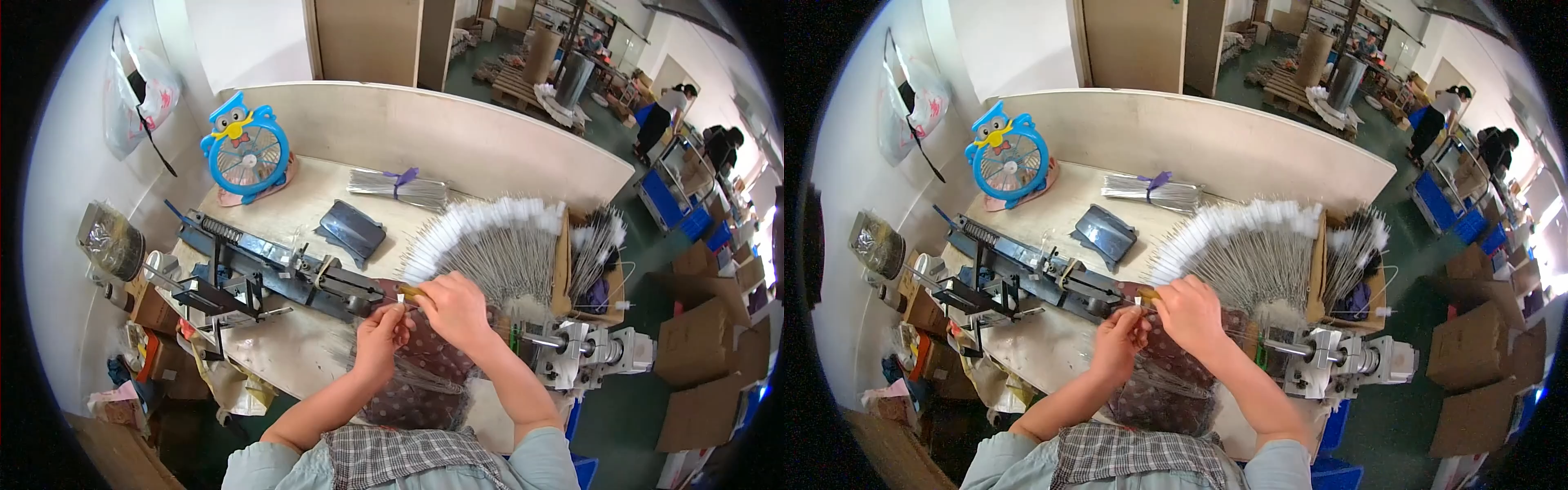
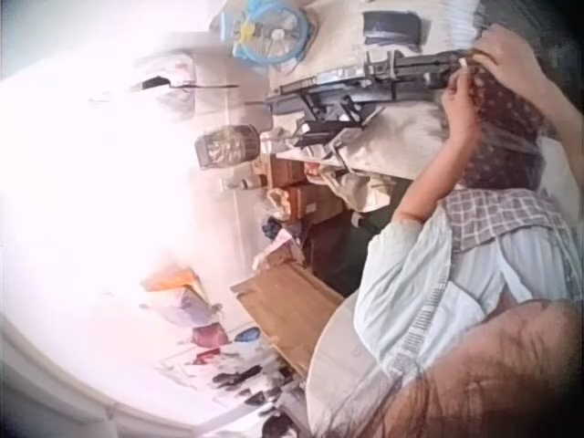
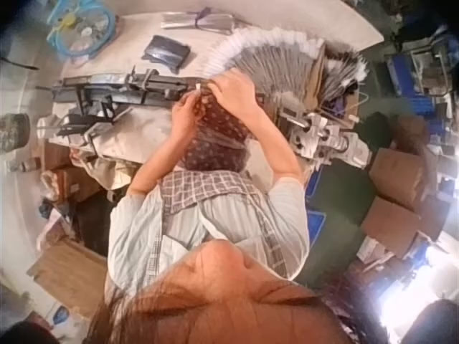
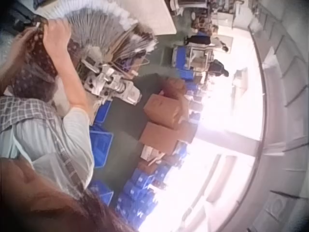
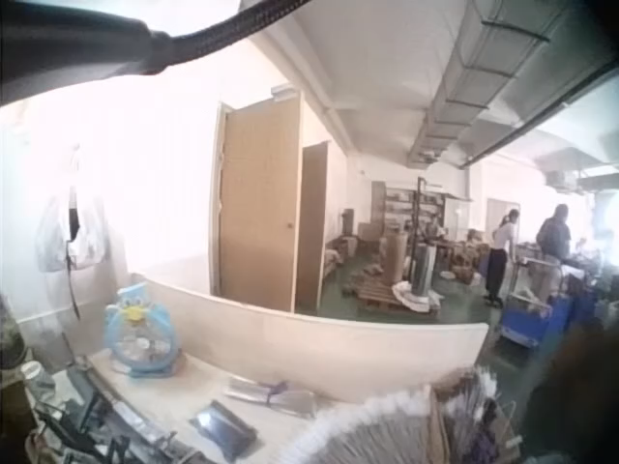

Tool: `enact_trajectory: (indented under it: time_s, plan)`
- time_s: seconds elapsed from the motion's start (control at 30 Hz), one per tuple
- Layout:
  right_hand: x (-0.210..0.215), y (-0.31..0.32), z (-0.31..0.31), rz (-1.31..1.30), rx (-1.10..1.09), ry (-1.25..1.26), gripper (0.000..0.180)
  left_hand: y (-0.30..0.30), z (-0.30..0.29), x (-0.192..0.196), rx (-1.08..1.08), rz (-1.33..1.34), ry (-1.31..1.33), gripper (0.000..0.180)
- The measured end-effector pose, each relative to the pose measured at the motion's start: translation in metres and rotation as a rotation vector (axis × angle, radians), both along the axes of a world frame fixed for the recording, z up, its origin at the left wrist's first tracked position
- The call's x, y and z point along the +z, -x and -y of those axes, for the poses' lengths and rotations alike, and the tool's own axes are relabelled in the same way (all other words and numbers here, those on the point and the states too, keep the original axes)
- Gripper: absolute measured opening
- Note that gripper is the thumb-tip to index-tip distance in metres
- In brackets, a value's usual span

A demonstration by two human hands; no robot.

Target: Using a manual machine and a screwdriver to assemble brush components by inserting bristles into holders and securing them.

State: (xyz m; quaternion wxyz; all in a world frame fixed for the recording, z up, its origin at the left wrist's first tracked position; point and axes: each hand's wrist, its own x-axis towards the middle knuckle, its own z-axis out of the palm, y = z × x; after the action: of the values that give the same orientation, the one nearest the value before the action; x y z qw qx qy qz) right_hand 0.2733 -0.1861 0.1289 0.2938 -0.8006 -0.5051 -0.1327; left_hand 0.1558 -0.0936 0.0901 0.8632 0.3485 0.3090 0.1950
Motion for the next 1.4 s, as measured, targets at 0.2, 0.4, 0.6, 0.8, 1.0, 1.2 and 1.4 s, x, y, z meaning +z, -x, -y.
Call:
enact_trajectory:
  time_s: [0.2,0.4,0.6,0.8,1.0,1.2,1.4]
  plan:
    - [0.008,0.005,-0.004,-0.264,0.103,0.096,0.014,0.009,-0.007,-0.008,-0.062,-0.008,-0.043,0.018]
    - [-0.004,-0.005,-0.005,-0.691,0.099,0.095,0.019,0.007,-0.013,0.0,-0.234,-0.042,-0.109,0.036]
    - [-0.004,0.012,-0.004,-0.124,0.038,-0.094,0.021,-0.002,-0.005,-0.001,-0.044,0.031,0.08,0.041]
    - [-0.011,0.027,-0.014,-0.035,-0.009,-0.071,0.032,-0.004,0.002,0.003,0.119,0.114,0.118,0.028]
    - [-0.004,0.02,-0.002,0.07,0.054,-0.119,0.026,-0.002,0.005,-0.016,0.061,0.181,0.064,0.016]
    - [-0.002,0.019,-0.001,-0.003,0.074,-0.034,0.02,-0.002,0.001,-0.005,0.092,0.17,0.05,0.009]
    - [0.002,0.015,0.015,-0.005,0.073,0.012,0.022,-0.004,0.009,-0.009,0.093,0.174,0.035,0.008]
